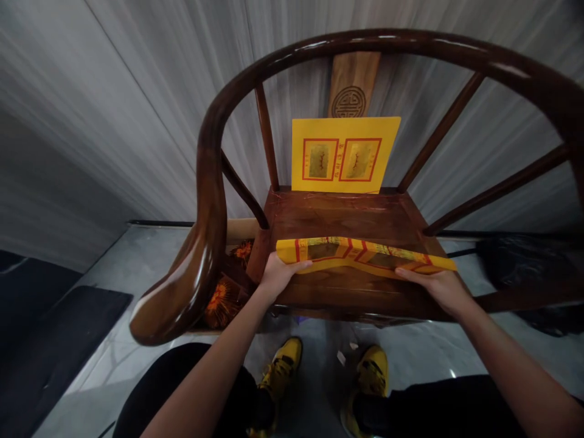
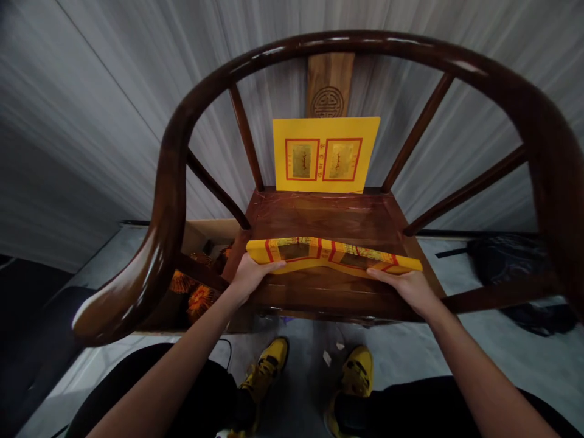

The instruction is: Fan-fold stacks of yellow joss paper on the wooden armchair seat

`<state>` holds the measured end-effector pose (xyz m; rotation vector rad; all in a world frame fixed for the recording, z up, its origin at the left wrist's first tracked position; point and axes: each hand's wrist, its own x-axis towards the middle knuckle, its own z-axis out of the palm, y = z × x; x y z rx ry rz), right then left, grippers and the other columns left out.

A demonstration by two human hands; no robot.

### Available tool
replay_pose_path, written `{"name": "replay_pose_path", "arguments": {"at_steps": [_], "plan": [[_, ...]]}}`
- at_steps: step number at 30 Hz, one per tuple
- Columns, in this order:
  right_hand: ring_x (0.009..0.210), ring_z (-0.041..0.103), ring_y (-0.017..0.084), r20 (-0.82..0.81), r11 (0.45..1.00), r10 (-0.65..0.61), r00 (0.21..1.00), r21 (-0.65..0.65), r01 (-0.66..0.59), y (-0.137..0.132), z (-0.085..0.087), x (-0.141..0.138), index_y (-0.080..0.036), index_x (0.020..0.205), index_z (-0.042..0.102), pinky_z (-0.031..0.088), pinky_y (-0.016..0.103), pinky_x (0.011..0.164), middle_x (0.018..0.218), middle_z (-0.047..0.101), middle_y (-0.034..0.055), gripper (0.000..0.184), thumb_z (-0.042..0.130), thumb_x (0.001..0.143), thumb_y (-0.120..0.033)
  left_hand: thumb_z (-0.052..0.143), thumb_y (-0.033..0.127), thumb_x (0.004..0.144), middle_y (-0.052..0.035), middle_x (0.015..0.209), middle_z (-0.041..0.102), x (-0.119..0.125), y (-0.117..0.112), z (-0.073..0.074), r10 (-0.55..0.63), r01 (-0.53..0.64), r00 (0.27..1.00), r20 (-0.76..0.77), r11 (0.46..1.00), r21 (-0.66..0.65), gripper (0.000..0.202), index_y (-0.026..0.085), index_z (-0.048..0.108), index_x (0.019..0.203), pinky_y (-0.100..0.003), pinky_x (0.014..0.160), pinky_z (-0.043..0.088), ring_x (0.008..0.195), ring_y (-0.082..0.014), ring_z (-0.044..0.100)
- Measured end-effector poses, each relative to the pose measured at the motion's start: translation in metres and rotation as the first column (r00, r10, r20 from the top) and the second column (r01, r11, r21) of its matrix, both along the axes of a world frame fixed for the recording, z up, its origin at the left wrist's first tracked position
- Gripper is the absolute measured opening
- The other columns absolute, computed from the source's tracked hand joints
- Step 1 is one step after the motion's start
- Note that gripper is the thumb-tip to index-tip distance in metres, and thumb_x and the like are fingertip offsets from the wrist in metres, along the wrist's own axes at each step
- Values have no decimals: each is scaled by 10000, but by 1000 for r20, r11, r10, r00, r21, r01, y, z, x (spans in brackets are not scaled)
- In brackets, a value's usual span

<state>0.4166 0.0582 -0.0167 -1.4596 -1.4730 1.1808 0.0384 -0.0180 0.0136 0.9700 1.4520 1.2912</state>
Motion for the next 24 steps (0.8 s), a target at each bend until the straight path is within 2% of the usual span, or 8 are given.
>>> {"name": "replay_pose_path", "arguments": {"at_steps": [4, 9, 12, 14, 16, 18, 21, 24], "plan": [[866, 783, 312, -49, 999, -37, 998, 27, 38, 12, -3, -8, -267, 787, 801, 671, 495, 895, 923, 828, 43, 419, 981, 563, -571, 989, 353, 566, -55, 1011, 832, -5, 4, -2, -5, 5, 1000, 22, 1000, -12, 447, 175, 820, 940, -384, 951, 594, 944, -256, 775], [994, 796, 359, -164, 986, 16, 986, -160, -42, 10, 19, -20, -295, 1095, 776, 668, 531, 932, 1187, 810, 87, 458, 926, 708, -489, 977, 318, 564, -86, 1132, 822, -9, -8, 21, -58, 81, 990, 132, 981, -175, 550, 189, 799, 1068, -430, 966, 602, 1049, -306, 775], [940, 795, 392, 24, 954, 150, 988, -265, -139, 0, 21, -24, -289, 1234, 704, 674, 568, 844, 1156, 806, 131, 550, 873, 758, -506, 940, 240, 564, -89, 1190, 803, -11, -20, 19, -102, 126, 990, 100, 953, -277, 630, 217, 710, 1150, -448, 929, 611, 1081, -328, 764], [1001, 762, 458, 325, 993, 94, 941, -99, -65, -6, 14, -27, -262, 1402, 602, 636, 653, 848, 1191, 775, 179, 779, 860, 725, -550, 924, 207, 546, -89, 1153, 796, -11, -24, 10, -102, 55, 987, -125, 943, -328, 680, 233, 621, 1154, -450, 896, 603, 1068, -342, 757], [1179, 654, 578, 610, 981, -108, 785, 192, -14, -10, 7, -32, -224, 1572, 453, 542, 780, 908, 1359, 667, 266, 1039, 862, 689, -587, 921, 236, 566, -92, 1107, 778, -10, -27, 1, -120, -30, 914, -387, 933, -359, 751, 240, 525, 1203, -453, 879, 585, 1044, -355, 752], [1378, 462, 655, 733, 908, -248, 633, 404, -111, -15, 6, -42, -267, 1647, 365, 412, 855, 1006, 1607, 436, 284, 1041, 833, 759, -542, 899, 275, 640, -101, 1128, 750, -8, -28, -2, -158, -53, 831, -533, 931, -360, 819, 241, 424, 1307, -449, 878, 571, 1026, -347, 749], [1549, 346, 508, 819, 778, -90, 567, 413, -473, -26, 8, -69, -436, 1650, 330, 187, 814, 1207, 1771, 223, 98, 716, 589, 994, -312, 855, 246, 719, -148, 1363, 632, -2, -29, 5, -183, -27, 720, -669, 956, -291, 880, 248, 333, 1428, -450, 948, 566, 1142, -327, 709], [1589, 353, 362, 838, 660, 159, 522, 303, -687, -42, 5, -101, -418, 1712, 109, 23, 731, 1301, 1765, 282, 52, 720, 444, 1081, -322, 881, 249, 705, -200, 1595, 427, 7, -29, 17, -168, -56, 462, -871, 974, -218, 967, 223, 359, 1518, -558, 1099, 500, 1375, -416, 548]]}}
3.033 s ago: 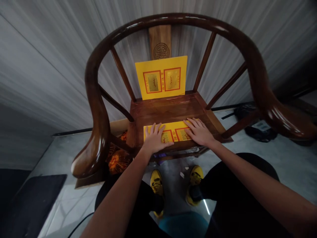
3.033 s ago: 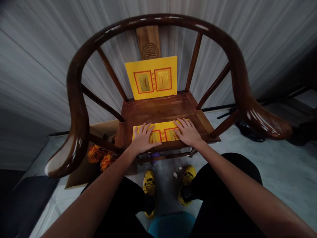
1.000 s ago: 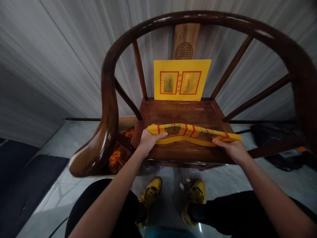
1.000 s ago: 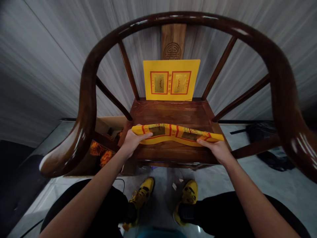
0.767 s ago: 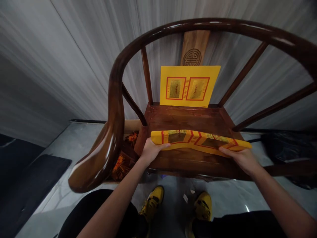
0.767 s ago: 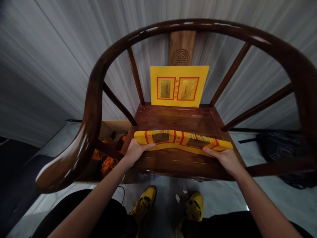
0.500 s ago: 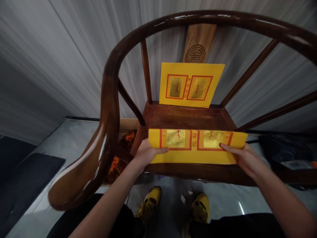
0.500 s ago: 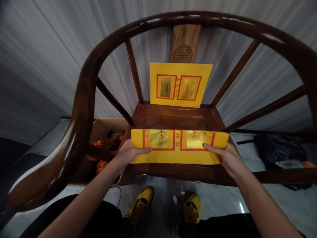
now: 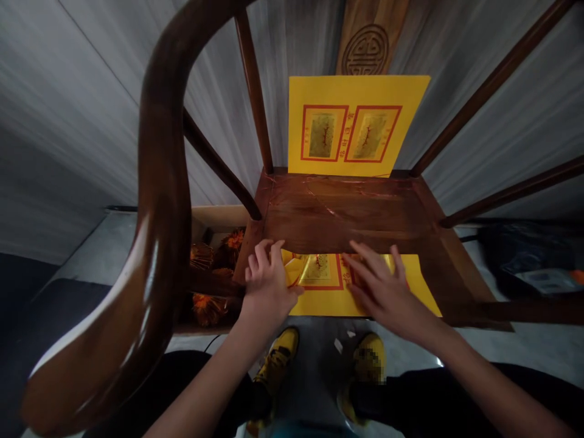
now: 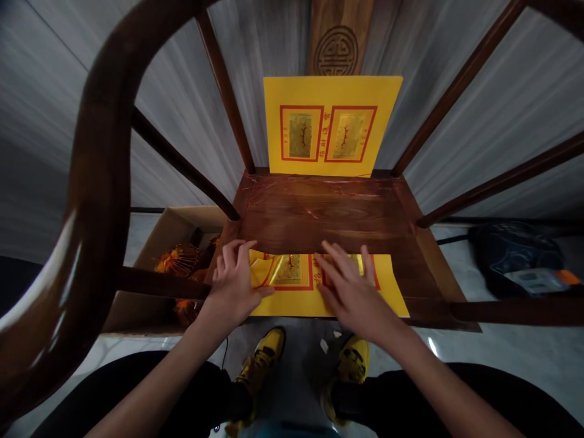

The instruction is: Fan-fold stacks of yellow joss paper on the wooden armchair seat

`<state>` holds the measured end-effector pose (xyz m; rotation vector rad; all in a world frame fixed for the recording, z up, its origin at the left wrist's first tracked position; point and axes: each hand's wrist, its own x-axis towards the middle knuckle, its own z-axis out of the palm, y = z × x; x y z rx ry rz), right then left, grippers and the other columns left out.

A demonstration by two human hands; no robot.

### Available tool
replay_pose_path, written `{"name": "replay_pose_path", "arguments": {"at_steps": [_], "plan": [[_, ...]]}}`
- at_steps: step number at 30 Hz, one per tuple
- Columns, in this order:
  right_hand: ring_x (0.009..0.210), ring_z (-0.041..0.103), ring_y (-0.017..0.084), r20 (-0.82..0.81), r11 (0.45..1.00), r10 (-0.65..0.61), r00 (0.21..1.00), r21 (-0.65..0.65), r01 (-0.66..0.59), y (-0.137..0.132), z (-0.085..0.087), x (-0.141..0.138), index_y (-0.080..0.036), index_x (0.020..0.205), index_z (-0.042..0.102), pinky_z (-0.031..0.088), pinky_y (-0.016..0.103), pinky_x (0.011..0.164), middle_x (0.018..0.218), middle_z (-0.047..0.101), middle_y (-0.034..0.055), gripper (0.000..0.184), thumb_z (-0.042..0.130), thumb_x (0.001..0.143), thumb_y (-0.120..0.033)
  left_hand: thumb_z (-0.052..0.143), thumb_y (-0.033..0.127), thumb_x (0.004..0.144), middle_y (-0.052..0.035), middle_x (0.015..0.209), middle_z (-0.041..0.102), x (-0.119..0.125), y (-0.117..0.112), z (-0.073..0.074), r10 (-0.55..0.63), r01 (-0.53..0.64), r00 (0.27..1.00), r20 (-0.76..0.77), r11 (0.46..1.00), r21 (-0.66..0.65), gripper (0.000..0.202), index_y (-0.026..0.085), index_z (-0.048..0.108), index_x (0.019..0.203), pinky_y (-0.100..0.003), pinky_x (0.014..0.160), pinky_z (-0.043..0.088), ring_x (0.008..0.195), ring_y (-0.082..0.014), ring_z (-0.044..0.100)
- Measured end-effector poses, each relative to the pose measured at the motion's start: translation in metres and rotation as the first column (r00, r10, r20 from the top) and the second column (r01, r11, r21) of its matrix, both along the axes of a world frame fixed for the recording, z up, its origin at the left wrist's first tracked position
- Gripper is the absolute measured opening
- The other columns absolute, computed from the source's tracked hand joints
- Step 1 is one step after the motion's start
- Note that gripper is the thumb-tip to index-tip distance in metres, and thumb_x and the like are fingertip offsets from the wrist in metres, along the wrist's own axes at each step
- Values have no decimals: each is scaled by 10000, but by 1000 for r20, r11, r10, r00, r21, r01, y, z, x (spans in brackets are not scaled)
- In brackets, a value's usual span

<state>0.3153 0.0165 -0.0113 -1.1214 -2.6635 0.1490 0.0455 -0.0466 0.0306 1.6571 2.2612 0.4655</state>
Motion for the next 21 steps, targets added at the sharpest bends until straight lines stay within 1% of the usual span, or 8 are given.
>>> {"name": "replay_pose_path", "arguments": {"at_steps": [4, 7, 9, 13, 15, 17, 18, 21], "plan": [[1622, 295, 331, -33, 998, 52, 998, -35, -54, -12, -11, -25, -305, 1732, -24, 169, 642, 1340, 1742, 341, 74, 798, 438, 1090, -413, 851, 185, 715, -212, 1774, 153, 18, 2, 10, -62, 87, 954, -292, 994, 72, 1154, 202, 222, 1682, -672, 1242, 314, 1560, -500, 283], [1612, 322, 323, -35, 998, 48, 998, -34, -49, -11, -14, -25, -291, 1732, -30, 232, 626, 1335, 1720, 384, 87, 805, 437, 1088, -409, 659, 85, 842, -105, 1807, 67, 33, 4, 17, -340, 372, 887, -313, 927, 47, 1002, 262, 197, 1714, -642, 1325, 153, 1641, -408, 166], [1611, 321, 322, -23, 999, 48, 999, -23, -49, -10, -14, -24, -273, 1735, -15, 228, 625, 1337, 1712, 395, 102, 805, 442, 1086, -407, 538, 64, 921, -53, 1805, 55, 41, 6, 25, -442, 476, 853, -278, 877, 66, 938, 292, 125, 1731, -620, 1347, 106, 1661, -355, 119], [1609, 325, 318, 1, 999, 37, 999, -10, -37, -10, -12, -23, -235, 1737, 43, 221, 609, 1344, 1709, 399, 117, 776, 436, 1085, -387, 470, 47, 966, -56, 1796, 107, 47, 12, 35, -363, 414, 874, -323, 905, 103, 859, 254, 140, 1732, -655, 1347, 56, 1665, -338, -13], [1602, 336, 321, -2, 999, 41, 999, -7, -41, -11, -12, -24, -223, 1735, 78, 224, 609, 1342, 1698, 418, 122, 756, 430, 1084, -377, 466, 71, 981, -111, 1778, 192, 50, 15, 27, -451, 498, 802, -391, 867, 20, 727, 145, 312, 1688, -607, 1361, 69, 1666, -326, 19], [1601, 335, 328, -5, 999, 51, 999, 2, -51, -11, -13, -25, -187, 1727, 136, 222, 612, 1342, 1667, 459, 145, 726, 419, 1085, -371, 430, 118, 1017, -148, 1748, 281, 55, 17, 7, -598, 623, 697, -395, 778, -79, 615, 65, 413, 1629, -506, 1369, 173, 1652, -302, 181], [1601, 333, 329, -3, 999, 54, 999, 4, -54, -11, -13, -25, -162, 1719, 171, 218, 610, 1344, 1649, 478, 159, 709, 414, 1087, -371, 396, 137, 1038, -127, 1750, 287, 58, 18, -5, -631, 652, 678, -377, 753, -89, 620, 80, 368, 1654, -474, 1358, 233, 1634, -284, 255], [1604, 329, 307, 10, 999, 51, 999, -3, -51, -10, -14, -23, -125, 1693, 255, 211, 584, 1352, 1635, 491, 171, 662, 398, 1100, -382, 375, 203, 1068, -124, 1770, 225, 63, 19, -37, -573, 625, 723, -387, 781, 11, 648, 84, 253, 1693, -493, 1346, 256, 1618, -298, 297]]}}
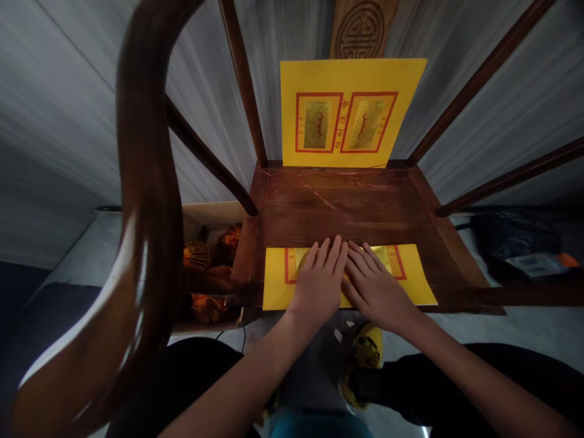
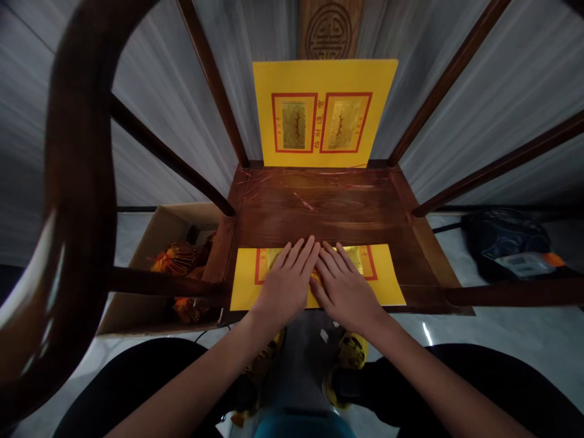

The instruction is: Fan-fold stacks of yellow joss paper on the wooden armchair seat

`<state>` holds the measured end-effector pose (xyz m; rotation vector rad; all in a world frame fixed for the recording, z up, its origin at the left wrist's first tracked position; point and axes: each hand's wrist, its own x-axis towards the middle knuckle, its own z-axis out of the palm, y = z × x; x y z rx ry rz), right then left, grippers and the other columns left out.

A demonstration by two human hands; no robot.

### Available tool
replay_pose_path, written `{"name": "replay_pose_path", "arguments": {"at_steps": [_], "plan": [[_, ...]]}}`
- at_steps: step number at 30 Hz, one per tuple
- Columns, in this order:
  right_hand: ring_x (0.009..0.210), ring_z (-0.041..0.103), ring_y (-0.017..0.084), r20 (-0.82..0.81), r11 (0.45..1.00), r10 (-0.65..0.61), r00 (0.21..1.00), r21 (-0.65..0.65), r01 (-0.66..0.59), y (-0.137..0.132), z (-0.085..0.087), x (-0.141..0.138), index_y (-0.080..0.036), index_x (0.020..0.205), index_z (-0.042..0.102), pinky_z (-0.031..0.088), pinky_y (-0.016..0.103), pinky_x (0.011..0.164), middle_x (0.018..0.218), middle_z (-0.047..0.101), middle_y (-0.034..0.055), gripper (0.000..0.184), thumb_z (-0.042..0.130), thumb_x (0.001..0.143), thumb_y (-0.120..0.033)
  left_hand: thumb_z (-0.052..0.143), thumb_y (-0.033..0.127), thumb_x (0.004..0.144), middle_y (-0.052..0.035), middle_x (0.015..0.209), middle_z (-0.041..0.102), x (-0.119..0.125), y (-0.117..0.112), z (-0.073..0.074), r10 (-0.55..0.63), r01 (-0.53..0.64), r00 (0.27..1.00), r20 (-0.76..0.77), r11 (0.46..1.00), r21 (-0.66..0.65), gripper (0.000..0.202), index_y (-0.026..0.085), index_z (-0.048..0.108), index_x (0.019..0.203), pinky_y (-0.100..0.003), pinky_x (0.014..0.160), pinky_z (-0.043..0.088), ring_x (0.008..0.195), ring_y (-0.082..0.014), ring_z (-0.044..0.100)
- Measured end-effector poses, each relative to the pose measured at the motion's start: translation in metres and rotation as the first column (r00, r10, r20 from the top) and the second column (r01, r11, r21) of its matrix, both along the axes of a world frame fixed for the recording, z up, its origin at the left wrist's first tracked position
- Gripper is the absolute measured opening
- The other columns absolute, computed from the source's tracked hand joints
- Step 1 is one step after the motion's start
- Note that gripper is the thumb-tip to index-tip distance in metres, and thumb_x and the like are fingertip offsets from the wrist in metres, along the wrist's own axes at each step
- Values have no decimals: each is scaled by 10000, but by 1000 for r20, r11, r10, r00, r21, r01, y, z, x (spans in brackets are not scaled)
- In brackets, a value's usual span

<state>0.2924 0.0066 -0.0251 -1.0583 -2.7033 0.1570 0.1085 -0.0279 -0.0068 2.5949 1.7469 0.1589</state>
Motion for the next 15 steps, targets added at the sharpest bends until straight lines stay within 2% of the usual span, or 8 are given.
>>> {"name": "replay_pose_path", "arguments": {"at_steps": [3, 8, 12, 15], "plan": [[1626, 288, 273, 15, 999, -42, 999, -2, 43, 2, -1, 8, -151, 1706, 218, 186, 558, 1362, 1715, 386, 131, 686, 397, 1109, -438, 335, 342, 1110, -69, 1771, 248, -4, 0, -14, 34, -38, 996, 88, 998, 48, 627, 147, 254, 1700, -519, 1359, 193, 1625, -269, 279], [1646, 228, 291, 39, 968, -249, 968, 44, 247, 6, -6, 43, -184, 1730, 83, 161, 592, 1347, 1763, 278, 106, 778, 383, 1104, -534, 311, 455, 1118, -5, 1760, 288, -17, -2, -9, 69, -77, 987, 143, 995, 56, 610, 227, 314, 1683, -588, 1351, 159, 1628, -266, 261], [1641, 246, 297, 68, 938, -338, 939, 109, 330, 9, -8, 70, -128, 1722, 107, 149, 608, 1339, 1755, 271, 150, 731, 327, 1124, -487, 346, 501, 1106, 9, 1748, 320, -21, -4, -5, 82, -89, 988, 131, 995, 52, 615, 279, 326, 1679, -656, 1331, 147, 1621, -307, 272], [1625, 284, 334, 52, 917, -368, 928, 183, 353, 11, -4, 67, -34, 1701, 133, 92, 665, 1328, 1702, 353, 235, 724, 318, 1127, -434, 339, 488, 1107, 17, 1753, 306, -20, -4, -4, 87, -93, 989, 119, 995, 42, 604, 285, 330, 1676, -661, 1329, 134, 1627, -305, 255]]}}
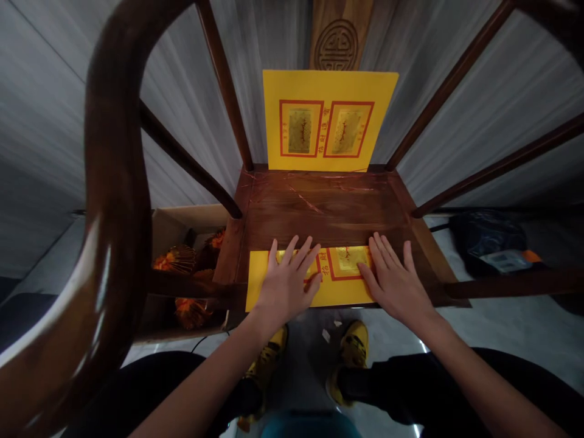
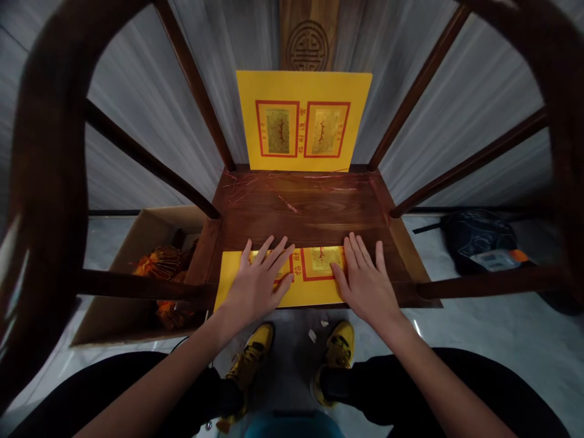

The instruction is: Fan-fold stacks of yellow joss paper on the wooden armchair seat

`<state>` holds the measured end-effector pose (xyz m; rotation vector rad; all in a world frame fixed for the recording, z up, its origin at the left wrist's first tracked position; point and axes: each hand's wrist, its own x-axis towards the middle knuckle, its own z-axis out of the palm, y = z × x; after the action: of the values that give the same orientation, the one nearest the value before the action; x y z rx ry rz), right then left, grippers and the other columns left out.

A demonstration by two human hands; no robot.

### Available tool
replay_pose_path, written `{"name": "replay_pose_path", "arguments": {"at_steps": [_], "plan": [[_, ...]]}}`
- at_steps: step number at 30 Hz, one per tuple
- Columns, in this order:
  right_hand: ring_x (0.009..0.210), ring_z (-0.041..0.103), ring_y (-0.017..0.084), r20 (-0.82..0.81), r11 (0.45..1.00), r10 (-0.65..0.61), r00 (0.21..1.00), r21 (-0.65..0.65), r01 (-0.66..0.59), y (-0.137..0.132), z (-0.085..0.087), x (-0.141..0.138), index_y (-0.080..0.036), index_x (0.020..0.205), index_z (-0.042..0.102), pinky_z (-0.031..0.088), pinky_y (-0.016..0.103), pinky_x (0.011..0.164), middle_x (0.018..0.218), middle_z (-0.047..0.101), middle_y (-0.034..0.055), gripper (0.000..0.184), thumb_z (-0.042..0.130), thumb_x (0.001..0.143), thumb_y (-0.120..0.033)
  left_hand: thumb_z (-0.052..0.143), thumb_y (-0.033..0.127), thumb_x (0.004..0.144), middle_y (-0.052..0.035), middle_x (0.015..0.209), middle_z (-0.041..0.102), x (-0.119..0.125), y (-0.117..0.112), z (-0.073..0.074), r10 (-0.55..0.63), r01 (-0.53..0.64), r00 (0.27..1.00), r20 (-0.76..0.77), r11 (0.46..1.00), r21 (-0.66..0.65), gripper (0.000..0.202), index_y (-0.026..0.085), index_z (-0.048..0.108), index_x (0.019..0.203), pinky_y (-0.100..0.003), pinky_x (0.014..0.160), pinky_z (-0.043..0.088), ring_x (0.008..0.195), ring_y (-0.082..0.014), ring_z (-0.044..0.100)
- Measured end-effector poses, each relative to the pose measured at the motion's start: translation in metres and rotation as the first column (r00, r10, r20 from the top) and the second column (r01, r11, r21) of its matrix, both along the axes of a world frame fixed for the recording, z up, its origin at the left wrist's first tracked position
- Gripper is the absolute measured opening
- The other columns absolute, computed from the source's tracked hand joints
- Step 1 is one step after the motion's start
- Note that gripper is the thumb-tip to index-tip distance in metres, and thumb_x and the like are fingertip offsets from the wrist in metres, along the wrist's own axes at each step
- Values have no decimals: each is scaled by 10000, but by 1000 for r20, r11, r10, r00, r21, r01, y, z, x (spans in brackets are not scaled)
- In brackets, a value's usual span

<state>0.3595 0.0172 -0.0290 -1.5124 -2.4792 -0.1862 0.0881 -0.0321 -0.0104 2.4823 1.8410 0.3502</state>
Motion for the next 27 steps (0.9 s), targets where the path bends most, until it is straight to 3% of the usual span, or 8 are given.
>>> {"name": "replay_pose_path", "arguments": {"at_steps": [2, 6, 8, 11, 18, 21, 24, 27], "plan": [[1629, 265, 344, -15, 998, 54, 998, 25, -53, 0, 5, -17, -17, 1697, 141, 91, 672, 1328, 1691, 361, 251, 709, 330, 1123, -388, 334, 484, 1107, 14, 1756, 300, 1, 0, 0, -2, 2, 1000, -14, 1000, -2, 600, 289, 334, 1674, -666, 1327, 126, 1630, -308, 247], [1653, 189, 261, -80, 933, 340, 937, -98, -346, -5, 11, -66, -110, 1716, 151, 226, 536, 1351, 1756, 255, 138, 652, 326, 1117, -299, 344, 481, 1098, -8, 1760, 287, 2, 2, -1, -11, 11, 999, -48, 1000, -6, 612, 246, 361, 1663, -669, 1327, 118, 1637, -313, 227], [1651, 201, 237, -119, 916, 362, 925, -139, -377, -7, 9, -77, -120, 1717, 152, 243, 509, 1352, 1758, 253, 125, 644, 313, 1120, -300, 350, 473, 1097, -5, 1762, 277, 1, 2, -1, -22, 21, 998, -52, 1000, -9, 614, 236, 359, 1663, -664, 1329, 127, 1639, -306, 221], [1652, 202, 240, -121, 937, 292, 949, -162, -309, -6, 4, -65, -142, 1715, 184, 210, 534, 1358, 1761, 249, 114, 642, 322, 1127, -361, 341, 511, 1102, -9, 1751, 300, -7, 2, 0, -23, 23, 999, -38, 1000, -1, 634, 249, 318, 1680, -657, 1331, 151, 1633, -290, 251], [1649, 214, 271, -87, 984, 79, 993, -154, -91, 1, -3, 5, -129, 1721, 144, 236, 533, 1343, 1770, 227, 146, 718, 333, 1121, -474, 309, 588, 1096, -10, 1729, 318, -43, -1, -7, 120, -120, 993, 7, 993, -23, 675, 249, 318, 1680, -685, 1329, 61, 1638, -292, 238], [1634, 266, 305, -51, 992, 67, 996, -107, -72, 1, -5, 8, -98, 1716, 142, 151, 587, 1347, 1745, 290, 188, 718, 299, 1123, -471, 295, 539, 1108, -13, 1733, 298, -51, -3, -11, 206, -206, 978, 15, 978, 12, 645, 245, 315, 1682, -662, 1332, -25, 1644, -280, 217], [1576, 359, 387, -13, 996, 86, 996, -35, -86, 3, -4, -1, -47, 1686, 226, 53, 678, 1318, 1673, 404, 258, 765, 301, 1107, -541, 286, 505, 1113, -40, 1735, 289, -51, -5, -12, 219, -219, 976, 13, 975, 40, 648, 194, 309, 1681, -651, 1327, -72, 1646, -278, 210], [1549, 348, 431, -30, 981, 183, 983, -53, -184, 5, -2, -8, -66, 1672, 269, 132, 680, 1305, 1632, 439, 253, 935, 406, 1023, -724, 275, 502, 1113, -61, 1736, 289, -51, -5, -11, 199, -199, 980, 13, 979, 39, 661, 168, 296, 1683, -658, 1330, -28, 1642, -285, 229]]}}
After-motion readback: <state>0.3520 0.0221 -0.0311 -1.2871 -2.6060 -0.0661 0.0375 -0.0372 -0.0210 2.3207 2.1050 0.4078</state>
